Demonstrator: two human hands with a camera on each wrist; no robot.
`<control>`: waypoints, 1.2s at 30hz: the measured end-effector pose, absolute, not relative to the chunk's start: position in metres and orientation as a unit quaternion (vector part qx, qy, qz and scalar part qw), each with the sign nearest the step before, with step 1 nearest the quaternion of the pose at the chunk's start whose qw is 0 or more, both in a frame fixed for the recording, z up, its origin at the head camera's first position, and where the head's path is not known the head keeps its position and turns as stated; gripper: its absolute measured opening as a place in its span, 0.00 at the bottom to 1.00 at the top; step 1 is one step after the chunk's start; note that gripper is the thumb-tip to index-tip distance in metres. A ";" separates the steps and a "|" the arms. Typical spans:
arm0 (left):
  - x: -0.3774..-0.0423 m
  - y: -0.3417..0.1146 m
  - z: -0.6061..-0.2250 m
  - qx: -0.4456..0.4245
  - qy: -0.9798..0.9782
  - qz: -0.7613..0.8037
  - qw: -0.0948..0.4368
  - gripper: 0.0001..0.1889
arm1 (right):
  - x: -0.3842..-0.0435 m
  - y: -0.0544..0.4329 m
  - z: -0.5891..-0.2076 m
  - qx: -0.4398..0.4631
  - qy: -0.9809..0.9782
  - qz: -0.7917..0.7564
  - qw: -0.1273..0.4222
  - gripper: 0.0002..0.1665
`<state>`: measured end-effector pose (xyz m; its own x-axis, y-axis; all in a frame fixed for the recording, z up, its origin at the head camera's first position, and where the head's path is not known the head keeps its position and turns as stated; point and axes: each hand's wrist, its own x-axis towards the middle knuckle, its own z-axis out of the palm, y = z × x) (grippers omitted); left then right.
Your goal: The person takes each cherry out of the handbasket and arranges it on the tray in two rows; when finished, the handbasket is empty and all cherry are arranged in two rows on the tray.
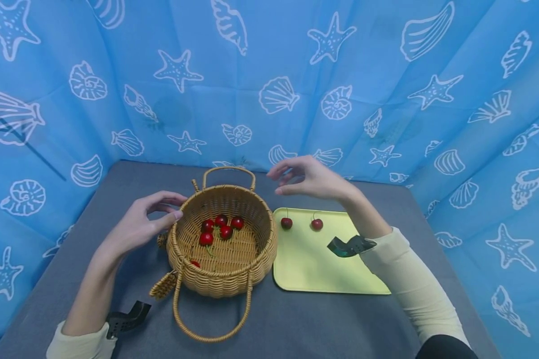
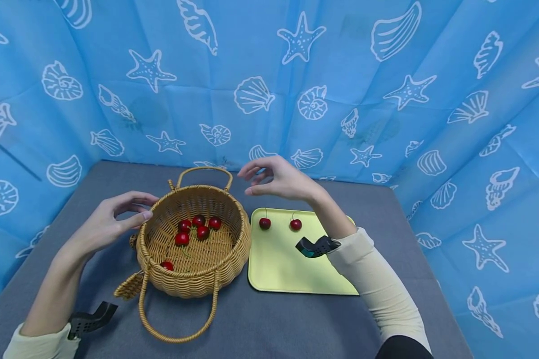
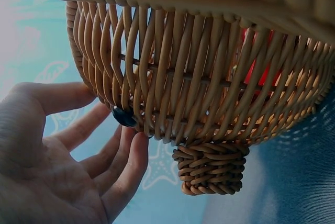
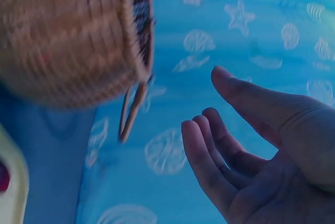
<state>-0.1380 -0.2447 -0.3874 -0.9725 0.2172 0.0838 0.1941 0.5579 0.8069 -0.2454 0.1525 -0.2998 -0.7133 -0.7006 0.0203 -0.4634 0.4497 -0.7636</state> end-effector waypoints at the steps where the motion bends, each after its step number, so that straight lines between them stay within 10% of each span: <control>1: -0.138 -0.245 -0.388 0.117 0.882 0.456 0.013 0.20 | -0.245 0.145 -0.298 -0.356 0.831 -0.399 0.156 0.24; 36: -0.138 -0.246 -0.386 0.111 0.878 0.466 0.022 0.20 | -0.268 -0.031 -0.355 -0.441 0.721 -0.193 0.498 0.25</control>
